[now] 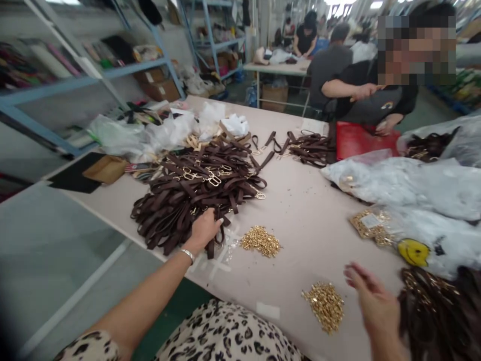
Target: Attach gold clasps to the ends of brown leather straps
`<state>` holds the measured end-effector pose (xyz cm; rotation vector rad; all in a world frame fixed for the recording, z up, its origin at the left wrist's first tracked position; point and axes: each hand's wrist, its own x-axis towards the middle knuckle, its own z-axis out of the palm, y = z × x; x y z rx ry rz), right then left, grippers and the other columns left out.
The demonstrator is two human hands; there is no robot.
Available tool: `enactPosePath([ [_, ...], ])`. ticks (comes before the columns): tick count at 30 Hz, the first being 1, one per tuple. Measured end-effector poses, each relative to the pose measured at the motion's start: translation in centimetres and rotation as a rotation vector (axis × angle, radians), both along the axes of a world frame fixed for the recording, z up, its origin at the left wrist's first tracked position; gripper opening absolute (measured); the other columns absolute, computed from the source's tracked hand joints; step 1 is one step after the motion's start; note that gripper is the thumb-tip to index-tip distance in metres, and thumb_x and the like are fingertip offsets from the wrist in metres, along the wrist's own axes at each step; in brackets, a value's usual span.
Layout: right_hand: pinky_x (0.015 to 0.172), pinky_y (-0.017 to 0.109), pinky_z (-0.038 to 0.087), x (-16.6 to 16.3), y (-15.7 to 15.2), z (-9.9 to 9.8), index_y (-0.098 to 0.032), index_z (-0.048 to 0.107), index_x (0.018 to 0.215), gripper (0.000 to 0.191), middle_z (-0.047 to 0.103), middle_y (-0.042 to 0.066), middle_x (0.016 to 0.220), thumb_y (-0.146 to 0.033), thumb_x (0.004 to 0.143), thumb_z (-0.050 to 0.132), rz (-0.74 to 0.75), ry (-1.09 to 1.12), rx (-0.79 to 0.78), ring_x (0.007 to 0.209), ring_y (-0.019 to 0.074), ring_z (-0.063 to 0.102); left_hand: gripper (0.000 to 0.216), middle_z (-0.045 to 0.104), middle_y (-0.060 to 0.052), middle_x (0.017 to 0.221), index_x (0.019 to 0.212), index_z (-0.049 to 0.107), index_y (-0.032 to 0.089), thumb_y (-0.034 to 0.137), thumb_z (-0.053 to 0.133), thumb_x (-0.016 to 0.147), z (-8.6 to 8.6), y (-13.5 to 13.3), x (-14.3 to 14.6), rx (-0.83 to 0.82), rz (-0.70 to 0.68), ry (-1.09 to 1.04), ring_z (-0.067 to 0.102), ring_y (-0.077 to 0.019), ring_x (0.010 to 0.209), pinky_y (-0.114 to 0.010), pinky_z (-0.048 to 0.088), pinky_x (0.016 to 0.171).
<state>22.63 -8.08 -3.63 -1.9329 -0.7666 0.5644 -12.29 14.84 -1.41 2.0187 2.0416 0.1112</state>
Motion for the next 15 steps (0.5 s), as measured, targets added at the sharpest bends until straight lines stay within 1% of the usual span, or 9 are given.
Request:
enactPosePath([
  [1,0.081,0.041,0.056,-0.2,0.0,-0.4,-0.015,0.067,0.106,0.034,0.07,0.007,0.101,-0.044,0.089,0.062,0.074,-0.032,-0.045,0.088,0.0214,0.067,0.037,0.063,-0.009,0.114,0.12,0.056,0.015,0.038,0.059,0.092,-0.4,0.7,0.1,-0.022,0.018,0.008,0.061,-0.0247,0.103,-0.047,0.05,0.091],
  [3,0.079,0.039,0.056,-2.1,0.7,-1.7,-0.018,0.072,0.096,0.035,0.075,0.007,0.091,-0.05,0.083,0.064,0.257,-0.096,-0.125,0.082,0.0229,0.07,0.037,0.065,-0.009,0.11,0.12,0.057,0.015,0.04,0.059,0.092,-1.0,1.8,0.3,-0.064,0.055,0.017,0.064,-0.0235,0.098,-0.046,0.051,0.089],
  [5,0.079,0.037,0.056,-4.9,1.9,-3.4,-0.02,0.074,0.096,0.036,0.076,0.008,0.092,-0.051,0.082,0.061,0.374,-0.148,-0.159,0.082,0.0239,0.07,0.037,0.066,-0.009,0.109,0.12,0.057,0.015,0.04,0.058,0.092,-1.4,2.6,0.4,-0.095,0.083,0.013,0.065,-0.0228,0.096,-0.045,0.052,0.087],
  [7,0.08,0.037,0.055,-7.3,3.2,-4.8,-0.02,0.072,0.1,0.038,0.075,0.009,0.095,-0.05,0.084,0.056,0.402,-0.196,-0.17,0.083,0.0238,0.07,0.037,0.066,-0.009,0.11,0.12,0.057,0.015,0.039,0.058,0.093,-1.7,3.1,0.4,-0.115,0.105,-0.005,0.065,-0.0229,0.097,-0.046,0.052,0.088],
  [9,0.081,0.037,0.053,-8.7,4.3,-5.7,-0.019,0.07,0.105,0.039,0.074,0.01,0.097,-0.048,0.087,0.052,0.42,-0.261,-0.18,0.085,0.0237,0.068,0.037,0.065,-0.009,0.112,0.122,0.057,0.015,0.038,0.058,0.093,-2.0,3.4,0.3,-0.131,0.124,-0.039,0.064,-0.0234,0.099,-0.046,0.052,0.089],
  [12,0.083,0.036,0.05,-9.3,5.3,-6.2,-0.02,0.069,0.105,0.037,0.072,0.009,0.097,-0.047,0.09,0.05,0.453,-0.352,-0.183,0.087,0.0231,0.066,0.036,0.064,-0.009,0.115,0.122,0.057,0.015,0.036,0.059,0.092,-2.2,3.7,0.0,-0.153,0.147,-0.12,0.063,-0.0243,0.102,-0.047,0.052,0.091],
  [15,0.082,0.035,0.048,-9.4,5.7,-6.3,-0.02,0.069,0.102,0.036,0.071,0.009,0.095,-0.047,0.093,0.046,0.466,-0.419,-0.179,0.087,0.0233,0.065,0.033,0.063,-0.009,0.117,0.118,0.059,0.016,0.035,0.061,0.092,-1.9,3.7,-0.5,-0.176,0.158,-0.236,0.062,-0.0245,0.105,-0.048,0.051,0.091],
])
